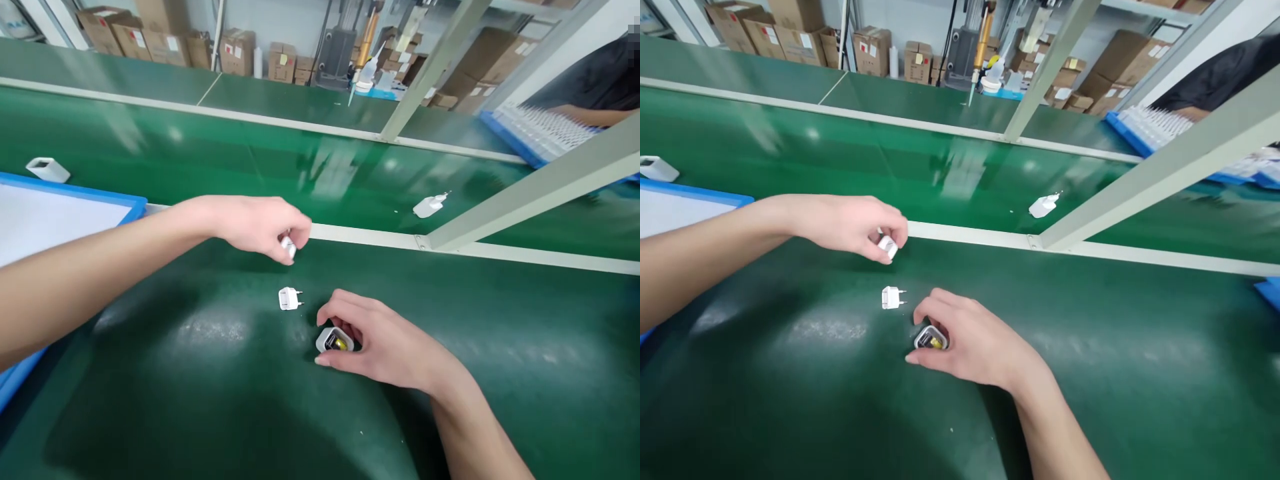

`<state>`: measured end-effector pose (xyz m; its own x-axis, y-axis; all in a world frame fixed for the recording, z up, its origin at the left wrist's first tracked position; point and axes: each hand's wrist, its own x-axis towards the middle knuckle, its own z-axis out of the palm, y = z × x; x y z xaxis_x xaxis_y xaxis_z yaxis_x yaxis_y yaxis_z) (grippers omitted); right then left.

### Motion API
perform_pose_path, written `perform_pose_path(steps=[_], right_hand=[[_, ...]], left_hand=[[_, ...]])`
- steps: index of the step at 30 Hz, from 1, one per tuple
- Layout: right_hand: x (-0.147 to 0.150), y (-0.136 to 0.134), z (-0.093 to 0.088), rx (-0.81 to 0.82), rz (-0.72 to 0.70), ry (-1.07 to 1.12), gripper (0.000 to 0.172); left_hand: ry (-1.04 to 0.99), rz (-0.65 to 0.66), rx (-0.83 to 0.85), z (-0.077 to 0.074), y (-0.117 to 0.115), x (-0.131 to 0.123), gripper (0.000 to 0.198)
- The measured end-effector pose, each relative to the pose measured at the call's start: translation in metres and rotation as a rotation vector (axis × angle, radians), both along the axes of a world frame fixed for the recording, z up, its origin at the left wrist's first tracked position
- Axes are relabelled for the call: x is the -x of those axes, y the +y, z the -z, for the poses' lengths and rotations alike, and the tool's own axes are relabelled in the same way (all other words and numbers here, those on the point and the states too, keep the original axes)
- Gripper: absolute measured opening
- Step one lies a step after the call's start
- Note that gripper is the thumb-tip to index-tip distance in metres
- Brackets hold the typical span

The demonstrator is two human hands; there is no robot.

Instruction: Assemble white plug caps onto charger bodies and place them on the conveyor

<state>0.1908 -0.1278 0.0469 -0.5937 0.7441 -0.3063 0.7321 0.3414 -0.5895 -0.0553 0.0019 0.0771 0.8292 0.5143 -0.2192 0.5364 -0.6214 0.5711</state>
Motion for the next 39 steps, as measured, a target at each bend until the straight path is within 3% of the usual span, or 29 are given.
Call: perform_pose_path(steps=[3, 6, 10, 15, 20, 24, 30, 35, 39], right_hand=[[-0.007, 0.005, 0.008, -0.128, 0.05, 0.083, 0.028], [-0.017, 0.013, 0.021, -0.307, 0.215, 0.172, 0.031], [-0.027, 0.023, 0.038, -0.358, 0.377, 0.346, 0.051], [-0.025, 0.027, 0.048, -0.533, 0.489, 0.399, 0.047], [-0.011, 0.027, 0.052, -0.522, 0.423, 0.384, 0.035], [-0.006, 0.029, 0.056, -0.478, 0.506, 0.453, 0.022], [-0.009, 0.032, 0.058, -0.408, 0.625, 0.549, 0.023], [-0.011, 0.032, 0.063, -0.45, 0.709, 0.581, 0.01], [-0.011, 0.033, 0.067, -0.446, 0.785, 0.658, 0.019]], left_hand=[[-0.456, -0.124, 0.149, 0.009, -0.003, -0.019, 0.024], [-0.81, -0.23, 0.289, 0.032, -0.01, -0.045, 0.027], [-0.992, -0.262, 0.461, 0.069, -0.011, -0.065, 0.033], [-1.018, -0.372, 0.629, 0.1, -0.009, -0.065, 0.04], [-0.873, -0.293, 0.683, 0.099, -0.012, -0.065, 0.039], [-0.805, -0.171, 0.744, 0.094, -0.012, -0.063, 0.037], [-0.854, -0.052, 0.9, 0.094, -0.011, -0.059, 0.044], [-0.819, -0.015, 0.816, 0.095, -0.019, -0.065, 0.06], [-0.748, -0.066, 0.68, 0.095, -0.025, -0.071, 0.06]])
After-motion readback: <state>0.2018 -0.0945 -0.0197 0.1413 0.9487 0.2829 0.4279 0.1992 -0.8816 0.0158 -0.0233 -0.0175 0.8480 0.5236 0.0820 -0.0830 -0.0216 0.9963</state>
